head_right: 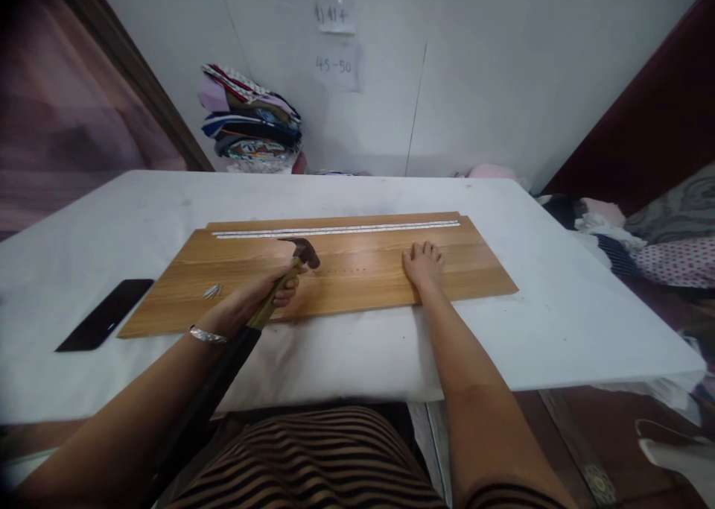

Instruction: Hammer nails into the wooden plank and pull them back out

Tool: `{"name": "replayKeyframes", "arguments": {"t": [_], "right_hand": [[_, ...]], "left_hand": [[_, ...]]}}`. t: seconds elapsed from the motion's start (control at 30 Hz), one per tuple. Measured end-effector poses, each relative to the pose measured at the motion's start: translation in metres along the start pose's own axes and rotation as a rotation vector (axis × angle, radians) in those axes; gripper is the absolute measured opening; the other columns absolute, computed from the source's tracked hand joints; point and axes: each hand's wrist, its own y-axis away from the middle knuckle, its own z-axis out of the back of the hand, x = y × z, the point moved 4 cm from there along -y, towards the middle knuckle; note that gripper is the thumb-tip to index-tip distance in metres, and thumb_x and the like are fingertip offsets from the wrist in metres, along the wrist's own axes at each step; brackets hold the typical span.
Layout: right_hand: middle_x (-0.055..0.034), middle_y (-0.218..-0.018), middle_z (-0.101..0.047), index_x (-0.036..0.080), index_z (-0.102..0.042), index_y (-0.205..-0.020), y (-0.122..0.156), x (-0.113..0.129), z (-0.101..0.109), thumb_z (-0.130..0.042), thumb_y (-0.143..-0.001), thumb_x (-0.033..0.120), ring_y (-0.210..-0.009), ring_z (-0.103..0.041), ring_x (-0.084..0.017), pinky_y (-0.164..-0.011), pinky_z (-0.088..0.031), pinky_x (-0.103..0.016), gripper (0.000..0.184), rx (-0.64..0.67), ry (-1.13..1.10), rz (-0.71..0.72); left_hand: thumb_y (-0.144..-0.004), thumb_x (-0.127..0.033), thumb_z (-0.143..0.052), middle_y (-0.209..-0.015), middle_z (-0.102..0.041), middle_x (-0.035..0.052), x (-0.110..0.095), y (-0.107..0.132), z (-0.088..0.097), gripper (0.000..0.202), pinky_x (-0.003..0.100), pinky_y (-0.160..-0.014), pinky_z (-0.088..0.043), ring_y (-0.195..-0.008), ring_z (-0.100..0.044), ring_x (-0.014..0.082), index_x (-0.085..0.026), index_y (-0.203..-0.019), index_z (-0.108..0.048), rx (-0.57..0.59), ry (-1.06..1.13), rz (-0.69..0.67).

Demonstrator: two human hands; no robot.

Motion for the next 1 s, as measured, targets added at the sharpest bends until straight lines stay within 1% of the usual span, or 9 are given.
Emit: {"name": "replayKeyframes", "arguments": {"t": [0.23, 0.43, 0.57, 0.7, 0.87, 1.0], "right_hand": [[-0.0189, -0.159, -0.047, 0.019, -0.061, -0.139, -0.0002, 0.0002, -0.0010, -0.028, -0.105, 0.046, -0.148, -0.036, -0.034, -0.118, -0.026, -0.057, 0.055, -0.016, -0.005, 0.005], [-0.0186, -0.161, -0.046, 0.018, -0.059, -0.142, -0.0009, -0.0006, -0.0018, -0.029, -0.105, 0.047, -0.149, -0.035, -0.034, -0.120, -0.024, -0.057, 0.056, -0.014, -0.008, 0.002], [-0.0186, -0.159, -0.048, 0.019, -0.060, -0.142, 0.0010, 0.0004, 0.0001, -0.027, -0.105, 0.047, -0.148, -0.037, -0.034, -0.119, -0.026, -0.056, 0.057, -0.016, -0.004, 0.003], [-0.0186, -0.159, -0.048, 0.019, -0.060, -0.142, 0.0017, 0.0013, 0.0012, -0.028, -0.105, 0.046, -0.148, -0.036, -0.034, -0.119, -0.026, -0.057, 0.056, -0.011, 0.001, -0.003], [-0.0190, -0.160, -0.046, 0.019, -0.059, -0.143, 0.0009, 0.0011, 0.0007, -0.028, -0.105, 0.047, -0.148, -0.037, -0.034, -0.118, -0.026, -0.056, 0.056, -0.012, -0.003, 0.005], [-0.0192, -0.159, -0.047, 0.019, -0.060, -0.141, 0.0017, 0.0013, 0.0013, -0.028, -0.105, 0.046, -0.147, -0.038, -0.035, -0.118, -0.026, -0.057, 0.055, -0.012, 0.004, 0.007]], "left_hand": [[-0.092, -0.038, -0.067, -0.062, -0.045, -0.0070, 0.0065, -0.0022, 0.0018, 0.025, 0.013, -0.035, -0.023, -0.040, -0.033, 0.0032, -0.017, -0.101, -0.059, 0.027, 0.022, 0.011], [-0.094, -0.039, -0.064, -0.061, -0.044, -0.0078, 0.0062, 0.0016, -0.0023, 0.023, 0.013, -0.035, -0.024, -0.039, -0.033, 0.0035, -0.018, -0.100, -0.057, -0.051, -0.001, 0.055], [-0.093, -0.039, -0.065, -0.061, -0.044, -0.0076, 0.0048, 0.0024, -0.0018, 0.025, 0.014, -0.035, -0.024, -0.039, -0.032, 0.0039, -0.017, -0.101, -0.057, -0.038, -0.012, 0.047], [-0.091, -0.039, -0.067, -0.062, -0.044, -0.0074, 0.0051, 0.0014, 0.0000, 0.026, 0.014, -0.035, -0.023, -0.039, -0.031, 0.0036, -0.018, -0.103, -0.058, -0.009, -0.018, 0.019], [-0.094, -0.040, -0.063, -0.061, -0.043, -0.0075, 0.0089, 0.0022, 0.0010, 0.023, 0.015, -0.036, -0.022, -0.039, -0.031, 0.0038, -0.019, -0.099, -0.058, -0.072, -0.039, 0.052], [-0.094, -0.041, -0.063, -0.062, -0.044, -0.0072, 0.0088, 0.0023, 0.0014, 0.024, 0.015, -0.036, -0.021, -0.039, -0.031, 0.0037, -0.018, -0.102, -0.059, -0.070, -0.031, 0.050]]}}
